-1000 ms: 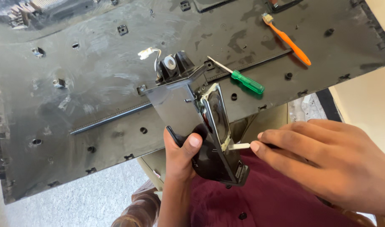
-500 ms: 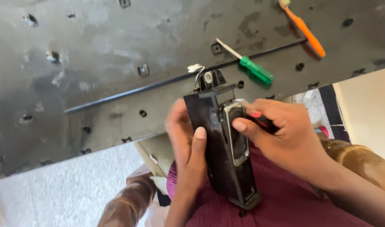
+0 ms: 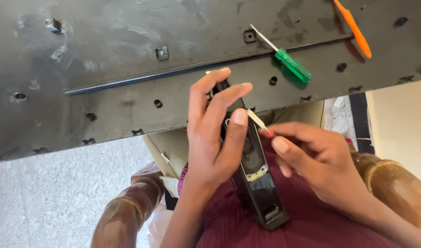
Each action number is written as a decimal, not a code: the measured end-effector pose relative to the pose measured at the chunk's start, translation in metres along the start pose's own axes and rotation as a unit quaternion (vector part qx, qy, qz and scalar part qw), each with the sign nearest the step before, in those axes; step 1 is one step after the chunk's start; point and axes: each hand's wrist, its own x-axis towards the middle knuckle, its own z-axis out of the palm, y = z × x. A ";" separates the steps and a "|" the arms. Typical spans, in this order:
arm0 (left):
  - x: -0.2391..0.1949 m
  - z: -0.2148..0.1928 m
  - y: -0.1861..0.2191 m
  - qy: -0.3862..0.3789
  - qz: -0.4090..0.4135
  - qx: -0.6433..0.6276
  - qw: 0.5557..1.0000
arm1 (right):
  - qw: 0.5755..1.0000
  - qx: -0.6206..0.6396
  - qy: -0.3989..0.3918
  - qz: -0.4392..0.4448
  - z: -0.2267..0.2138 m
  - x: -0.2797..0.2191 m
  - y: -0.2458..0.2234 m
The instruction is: The person disassembles a small black electronic component using a screwdriver and a toothbrush. They remove screws, open the casing, and manipulate internal parts before reassembling the component.
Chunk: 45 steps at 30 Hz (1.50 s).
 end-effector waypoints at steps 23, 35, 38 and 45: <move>0.005 0.009 0.054 0.065 0.008 0.271 0.960 | 0.820 -0.511 -0.037 -0.254 -0.051 -0.077 -0.005; 0.015 0.002 0.061 0.062 0.007 0.257 0.964 | 0.836 -0.511 -0.053 -0.195 -0.068 -0.083 0.008; 0.011 0.002 0.059 0.061 0.004 0.259 0.964 | 0.837 -0.511 -0.061 -0.184 -0.070 -0.085 0.014; 0.012 0.000 0.059 0.065 0.007 0.269 0.961 | 0.836 -0.522 -0.089 -0.143 -0.071 -0.085 0.013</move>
